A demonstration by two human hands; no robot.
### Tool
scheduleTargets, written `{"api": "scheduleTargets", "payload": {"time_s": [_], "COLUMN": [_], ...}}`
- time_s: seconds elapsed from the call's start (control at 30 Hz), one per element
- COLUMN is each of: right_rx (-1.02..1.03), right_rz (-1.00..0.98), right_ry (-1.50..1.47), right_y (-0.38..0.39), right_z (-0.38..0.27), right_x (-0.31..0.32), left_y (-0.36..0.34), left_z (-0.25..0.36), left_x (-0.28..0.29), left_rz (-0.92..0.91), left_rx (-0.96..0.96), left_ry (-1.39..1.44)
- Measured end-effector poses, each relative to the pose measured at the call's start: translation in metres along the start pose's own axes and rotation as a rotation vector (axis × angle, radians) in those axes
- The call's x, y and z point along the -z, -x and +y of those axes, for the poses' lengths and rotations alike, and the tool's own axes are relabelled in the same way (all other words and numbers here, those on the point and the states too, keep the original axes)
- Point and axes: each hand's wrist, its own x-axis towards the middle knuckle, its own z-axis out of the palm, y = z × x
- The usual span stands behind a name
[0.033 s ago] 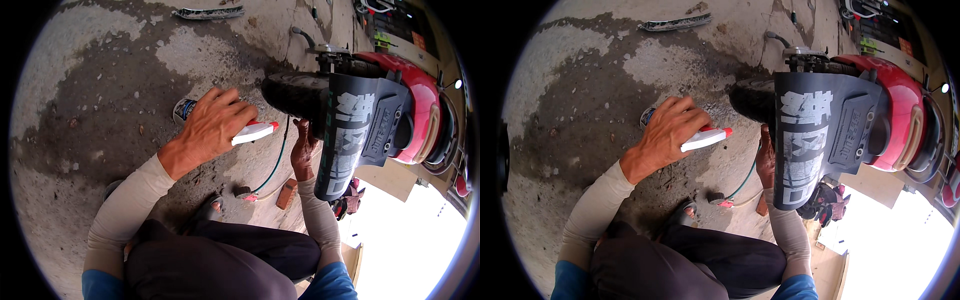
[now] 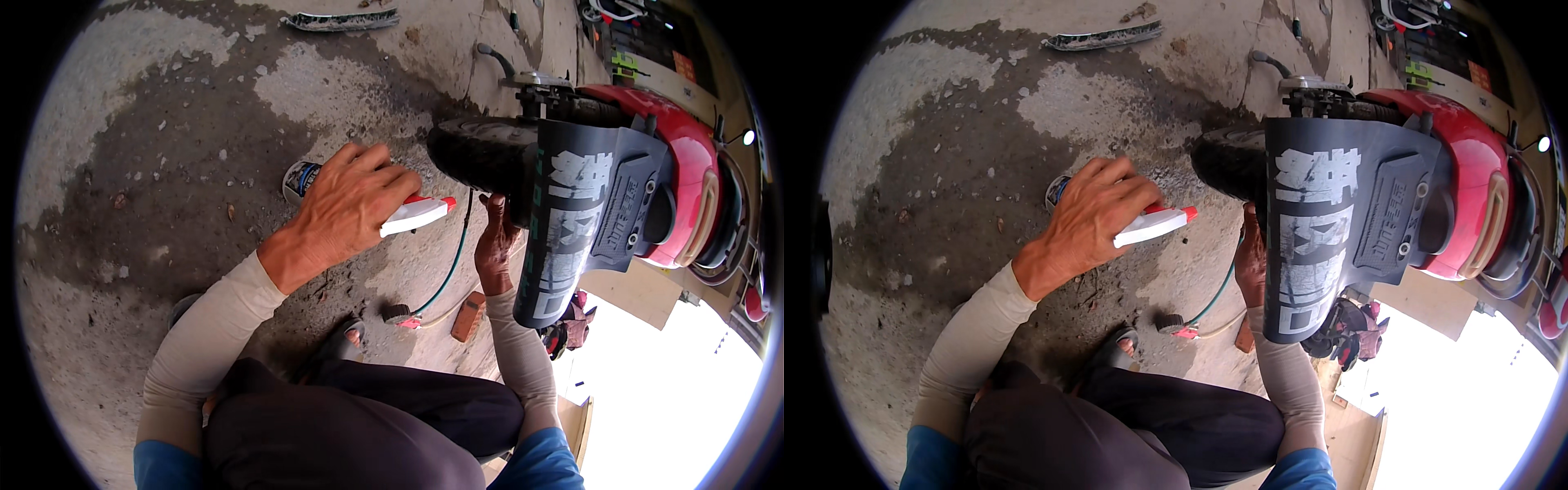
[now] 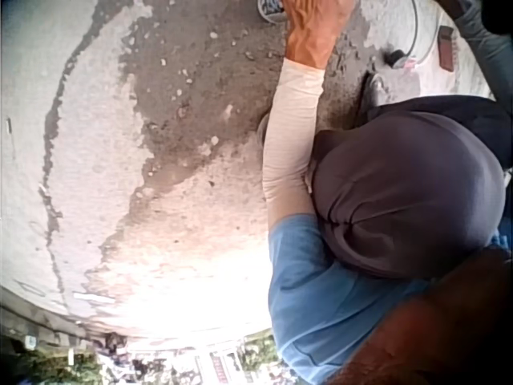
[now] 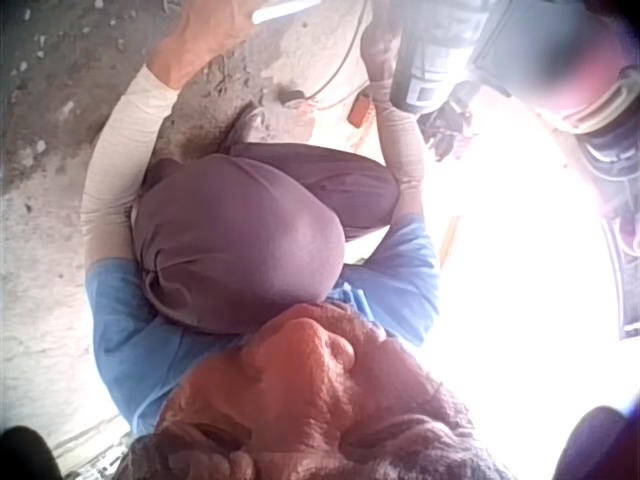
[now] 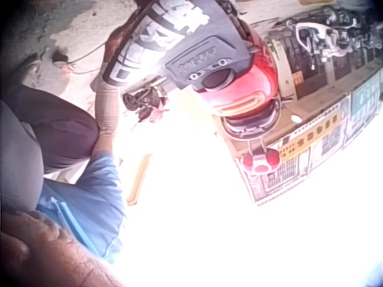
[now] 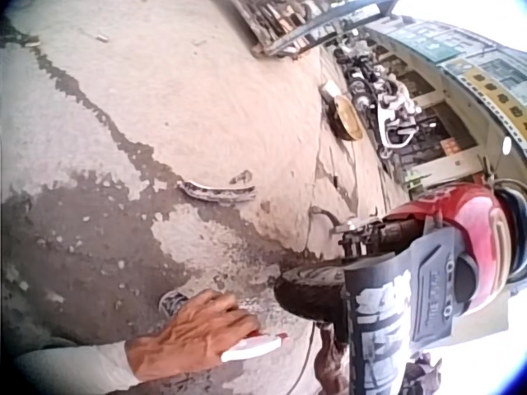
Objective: The person walks to a red scooter and squats down to work on the rear tire. They use a spray bottle to apply liquid to the tire tread and then use their fingers to probe the tire surface, likely checking for punctures or leaks.
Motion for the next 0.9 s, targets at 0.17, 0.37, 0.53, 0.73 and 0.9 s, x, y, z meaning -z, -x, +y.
{"api": "scheduleTargets", "payload": {"time_s": [0.17, 0.37, 0.53, 0.73, 0.9], "right_rx": [0.025, -0.155, 0.044, -0.152, -0.212], "right_rz": [0.041, -0.117, -0.222, -0.17, -0.195], "right_ry": [-0.016, -0.198, -0.013, -0.219, -0.244], "right_y": [0.001, -0.01, -0.007, -0.006, -0.007], "right_z": [-0.001, -0.017, -0.017, -0.012, -0.01], "right_x": [-0.002, -0.018, -0.013, -0.013, -0.013], "left_y": [-0.001, -0.003, 0.001, 0.002, 0.0], "left_z": [-0.001, 0.0, -0.001, -0.001, -0.002], "left_x": [-0.007, -0.008, -0.002, -0.004, -0.004], "left_rz": [0.039, 0.069, 0.031, 0.032, 0.069], "left_rx": [-0.009, -0.027, -0.023, -0.005, -0.022], "left_ry": [-0.01, -0.022, 0.011, -0.003, -0.015]}}
